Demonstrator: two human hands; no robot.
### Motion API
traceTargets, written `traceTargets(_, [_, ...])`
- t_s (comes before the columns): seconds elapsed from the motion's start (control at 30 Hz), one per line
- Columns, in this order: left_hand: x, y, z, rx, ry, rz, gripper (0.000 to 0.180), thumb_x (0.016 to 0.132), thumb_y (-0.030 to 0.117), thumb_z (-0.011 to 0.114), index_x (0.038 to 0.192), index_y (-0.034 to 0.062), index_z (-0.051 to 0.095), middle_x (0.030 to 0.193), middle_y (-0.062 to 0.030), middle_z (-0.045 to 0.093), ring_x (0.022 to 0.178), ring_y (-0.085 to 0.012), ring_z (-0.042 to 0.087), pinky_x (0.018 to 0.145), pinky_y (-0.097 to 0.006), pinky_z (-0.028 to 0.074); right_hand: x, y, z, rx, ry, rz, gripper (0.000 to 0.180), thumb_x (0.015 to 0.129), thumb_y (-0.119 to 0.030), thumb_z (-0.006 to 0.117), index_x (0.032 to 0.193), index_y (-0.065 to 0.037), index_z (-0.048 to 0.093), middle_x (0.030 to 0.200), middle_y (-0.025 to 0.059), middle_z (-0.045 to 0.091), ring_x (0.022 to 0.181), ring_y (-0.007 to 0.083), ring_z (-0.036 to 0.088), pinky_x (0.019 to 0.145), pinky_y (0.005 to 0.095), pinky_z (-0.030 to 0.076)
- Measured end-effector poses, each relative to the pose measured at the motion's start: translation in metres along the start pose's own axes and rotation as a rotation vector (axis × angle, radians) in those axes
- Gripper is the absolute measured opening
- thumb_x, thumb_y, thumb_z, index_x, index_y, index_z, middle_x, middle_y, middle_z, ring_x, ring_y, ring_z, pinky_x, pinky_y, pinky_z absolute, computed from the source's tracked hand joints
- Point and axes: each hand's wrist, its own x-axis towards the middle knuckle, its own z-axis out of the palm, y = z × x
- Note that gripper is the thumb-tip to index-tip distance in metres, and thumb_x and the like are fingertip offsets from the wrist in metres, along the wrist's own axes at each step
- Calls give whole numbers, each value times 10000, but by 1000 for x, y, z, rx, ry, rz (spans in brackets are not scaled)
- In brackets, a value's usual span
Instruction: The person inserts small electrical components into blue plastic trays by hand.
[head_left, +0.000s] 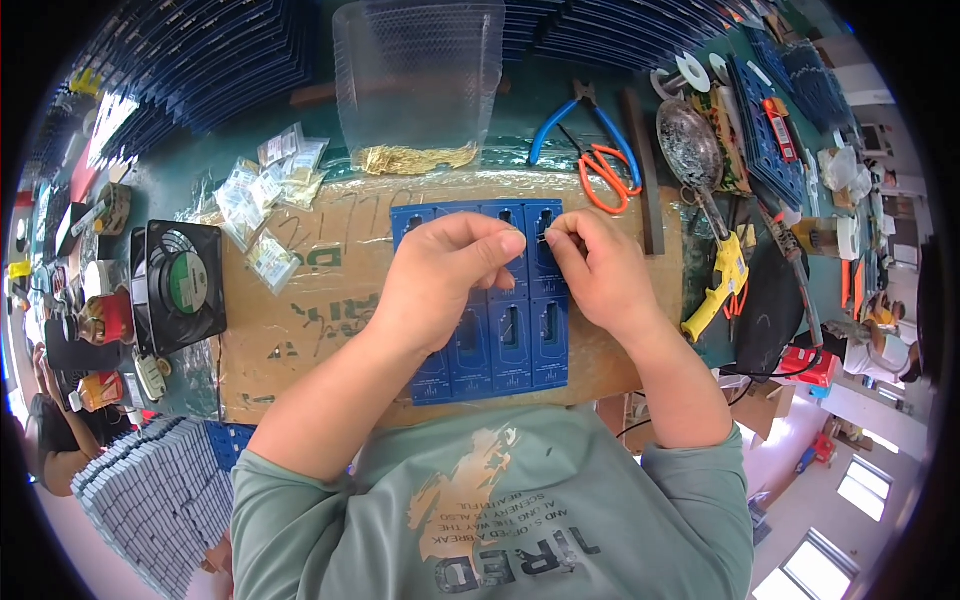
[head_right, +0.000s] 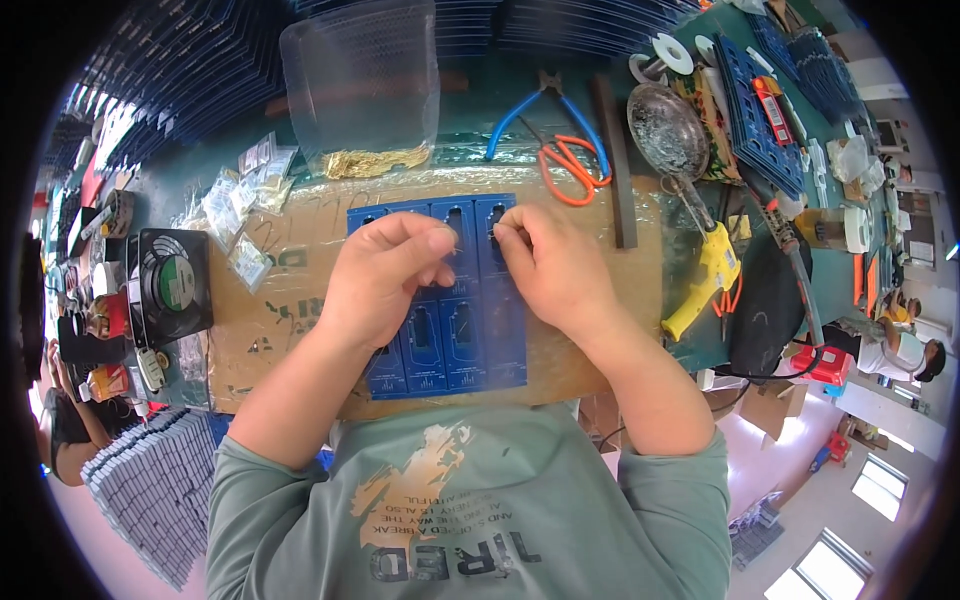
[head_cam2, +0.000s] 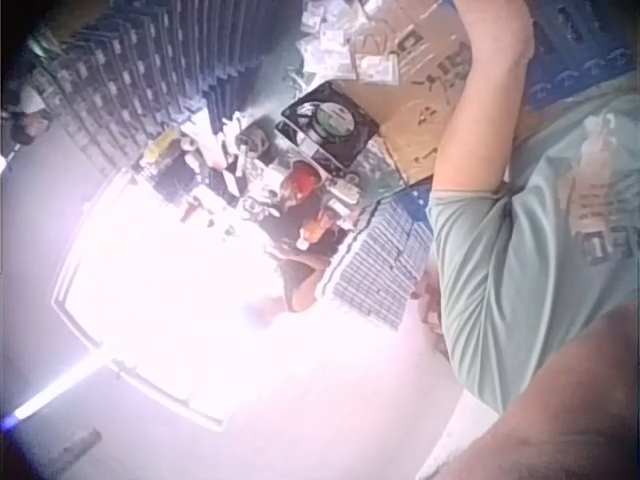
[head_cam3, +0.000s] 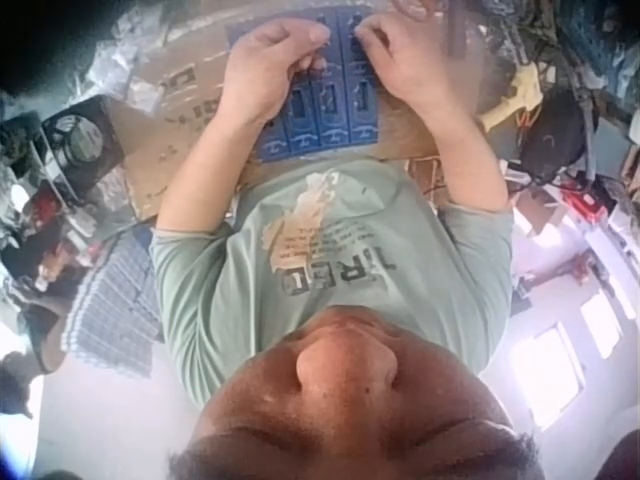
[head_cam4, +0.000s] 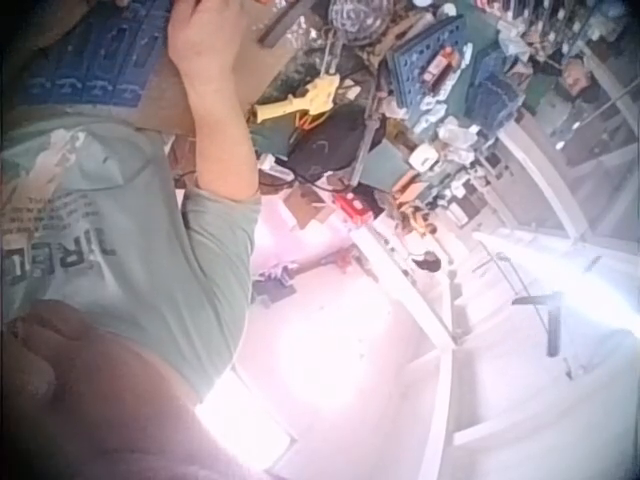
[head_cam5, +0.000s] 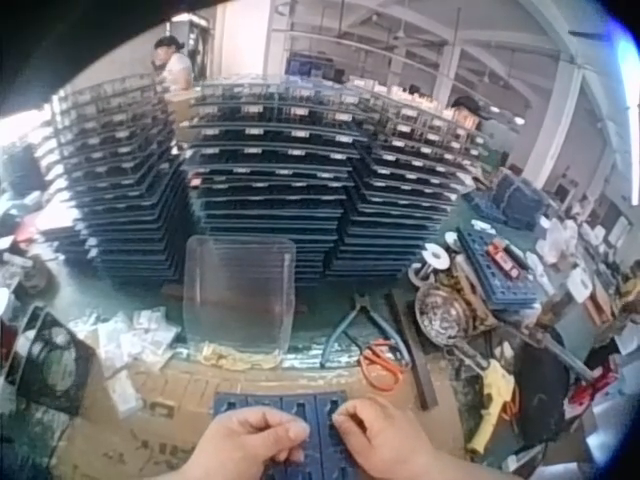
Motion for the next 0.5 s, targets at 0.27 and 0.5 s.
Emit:
traceTargets(0.27, [1, 0, 0, -1, -7, 0, 194, 866, 179, 737, 928, 8, 669, 788, -20, 644, 694, -112, 593, 643, -230, 450, -1, 1, 0, -90, 10, -37, 112, 905, -179, 620, 920, -69, 610, 868, 125, 623, 825, 336, 619, 698, 429, 495])
traceTargets(0.5, [2, 0, 0, -7, -10, -6, 193, 866, 181, 737, 927, 10, 671, 785, -18, 643, 686, -108, 591, 637, -228, 448, 0, 1, -2, -135, -14, -58, 105, 907, -173, 614, 915, -69, 601, 883, 118, 623, 854, 337, 614, 717, 434, 495])
